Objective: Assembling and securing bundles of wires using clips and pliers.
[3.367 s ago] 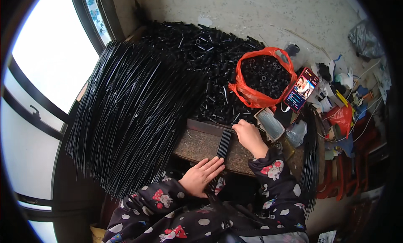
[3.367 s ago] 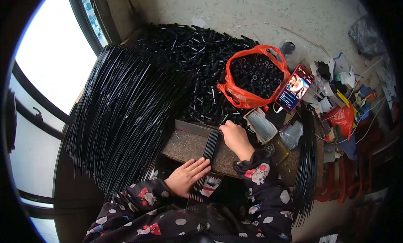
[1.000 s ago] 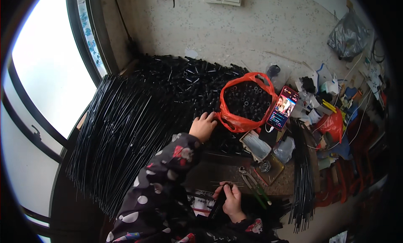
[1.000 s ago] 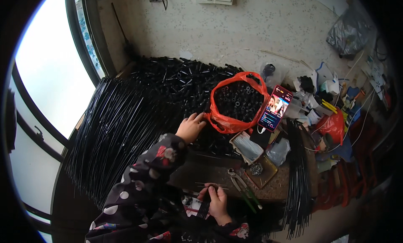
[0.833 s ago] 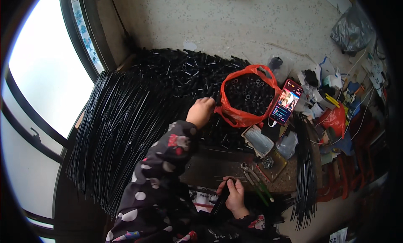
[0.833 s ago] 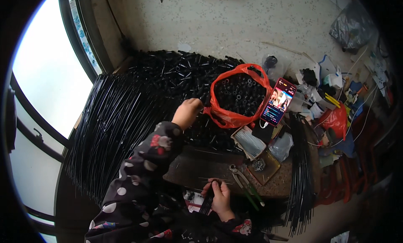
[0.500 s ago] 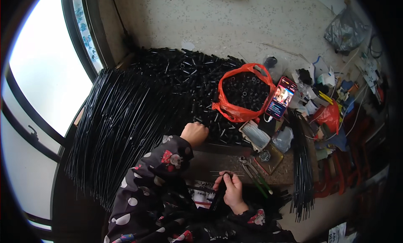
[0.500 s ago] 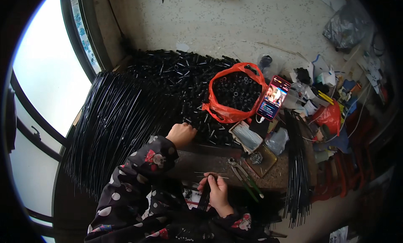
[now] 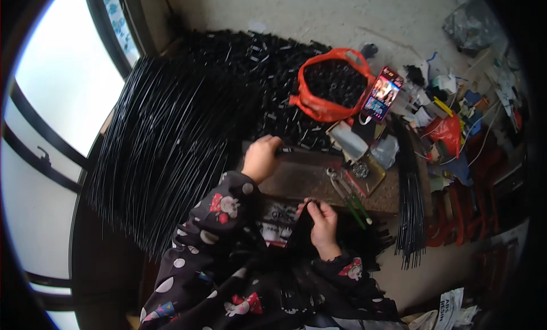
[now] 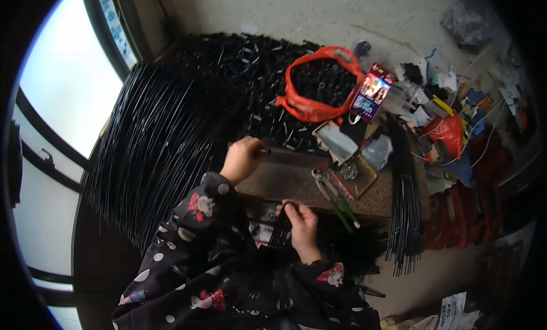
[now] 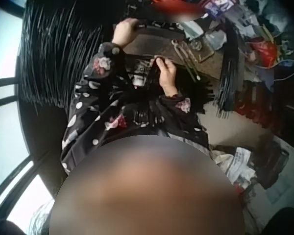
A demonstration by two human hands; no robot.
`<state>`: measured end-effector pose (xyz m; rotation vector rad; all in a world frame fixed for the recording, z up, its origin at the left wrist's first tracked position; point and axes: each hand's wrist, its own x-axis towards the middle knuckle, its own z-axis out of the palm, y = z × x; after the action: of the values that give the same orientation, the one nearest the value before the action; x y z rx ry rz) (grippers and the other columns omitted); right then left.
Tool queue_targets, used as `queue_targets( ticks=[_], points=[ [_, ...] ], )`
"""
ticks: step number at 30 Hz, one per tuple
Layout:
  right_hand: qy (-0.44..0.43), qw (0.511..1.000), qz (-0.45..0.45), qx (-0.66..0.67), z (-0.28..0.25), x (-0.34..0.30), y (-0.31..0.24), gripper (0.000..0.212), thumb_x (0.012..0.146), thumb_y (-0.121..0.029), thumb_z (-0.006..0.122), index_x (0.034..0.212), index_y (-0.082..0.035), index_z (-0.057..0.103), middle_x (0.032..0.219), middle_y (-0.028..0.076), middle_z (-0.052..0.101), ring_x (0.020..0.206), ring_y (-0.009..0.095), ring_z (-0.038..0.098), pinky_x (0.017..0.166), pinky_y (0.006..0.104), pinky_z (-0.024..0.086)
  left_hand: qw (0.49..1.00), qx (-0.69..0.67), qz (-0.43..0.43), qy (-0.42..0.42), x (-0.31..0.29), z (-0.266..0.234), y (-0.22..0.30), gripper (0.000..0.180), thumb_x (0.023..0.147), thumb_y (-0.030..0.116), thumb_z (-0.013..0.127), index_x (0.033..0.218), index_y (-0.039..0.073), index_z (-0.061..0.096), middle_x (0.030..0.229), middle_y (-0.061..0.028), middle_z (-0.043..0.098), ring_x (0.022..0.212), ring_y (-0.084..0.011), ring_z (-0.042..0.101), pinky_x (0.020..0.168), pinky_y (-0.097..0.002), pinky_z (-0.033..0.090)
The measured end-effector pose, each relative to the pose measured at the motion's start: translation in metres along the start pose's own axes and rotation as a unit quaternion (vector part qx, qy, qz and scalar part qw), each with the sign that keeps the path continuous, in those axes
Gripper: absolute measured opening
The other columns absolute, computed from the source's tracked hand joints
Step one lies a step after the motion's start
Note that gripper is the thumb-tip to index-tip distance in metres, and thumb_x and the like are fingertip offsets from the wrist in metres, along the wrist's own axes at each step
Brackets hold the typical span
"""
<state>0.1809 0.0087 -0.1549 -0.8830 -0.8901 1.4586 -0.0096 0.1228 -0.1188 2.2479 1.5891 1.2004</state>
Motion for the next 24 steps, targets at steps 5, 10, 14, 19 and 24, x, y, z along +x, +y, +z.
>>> queue_targets(
  ticks=[5,10,14,19,24],
  points=[
    [-0.006,0.999,-0.031,-0.024,0.002,-0.004,0.001,0.012,0.086,-0.009,0.055,0.092,0.001,0.059,0.081,0.008,0.062,0.071,0.015,0.058,0.071,0.0265,0.045,0.99,-0.093,-0.049,-0.089,-0.066,0.01,-0.002,0.021,0.07,0.01,0.065,0.089,0.006,0.057,0.084,-0.0108,0.058,0.077,-0.0258,0.058,0.066,-0.0327,0.045],
    [-0.024,0.995,-0.046,-0.086,0.011,-0.009,0.006,0.012,0.087,-0.009,0.055,0.091,0.001,0.059,0.082,0.006,0.062,0.072,0.012,0.057,0.071,0.0247,0.045,0.797,-0.59,-0.125,0.029,-0.055,-0.013,0.057,0.015,0.085,0.02,0.056,0.085,0.006,0.053,0.098,-0.002,0.051,0.084,-0.0085,0.046,0.075,-0.0238,0.037],
    [-0.058,0.963,-0.119,-0.235,0.016,-0.012,0.002,0.011,0.087,-0.008,0.054,0.092,0.0,0.058,0.081,0.004,0.061,0.073,0.009,0.055,0.07,0.0222,0.044,0.835,-0.545,-0.071,0.005,-0.049,-0.022,0.073,0.016,0.086,0.02,0.055,0.084,0.005,0.052,0.101,-0.0054,0.052,0.085,-0.0113,0.05,0.073,-0.0244,0.041],
    [-0.073,0.989,-0.047,-0.116,0.011,-0.008,-0.001,0.011,0.088,-0.009,0.053,0.095,0.0,0.055,0.084,0.002,0.059,0.079,0.008,0.053,0.076,0.023,0.041,0.712,-0.647,-0.274,0.019,-0.076,-0.02,0.044,0.01,0.084,0.012,0.059,0.09,0.005,0.053,0.082,-0.0028,0.057,0.06,-0.008,0.052,0.052,-0.02,0.041],
    [-0.032,0.999,0.007,-0.003,0.022,-0.011,-0.001,0.011,0.089,-0.01,0.053,0.096,-0.001,0.054,0.089,0.001,0.057,0.082,0.007,0.051,0.077,0.0207,0.04,0.498,-0.761,-0.392,-0.14,-0.109,-0.015,0.041,0.021,0.081,-0.003,0.057,0.102,-0.002,0.054,0.092,-0.0104,0.061,0.074,-0.0153,0.062,0.069,-0.0234,0.054]
  ],
)
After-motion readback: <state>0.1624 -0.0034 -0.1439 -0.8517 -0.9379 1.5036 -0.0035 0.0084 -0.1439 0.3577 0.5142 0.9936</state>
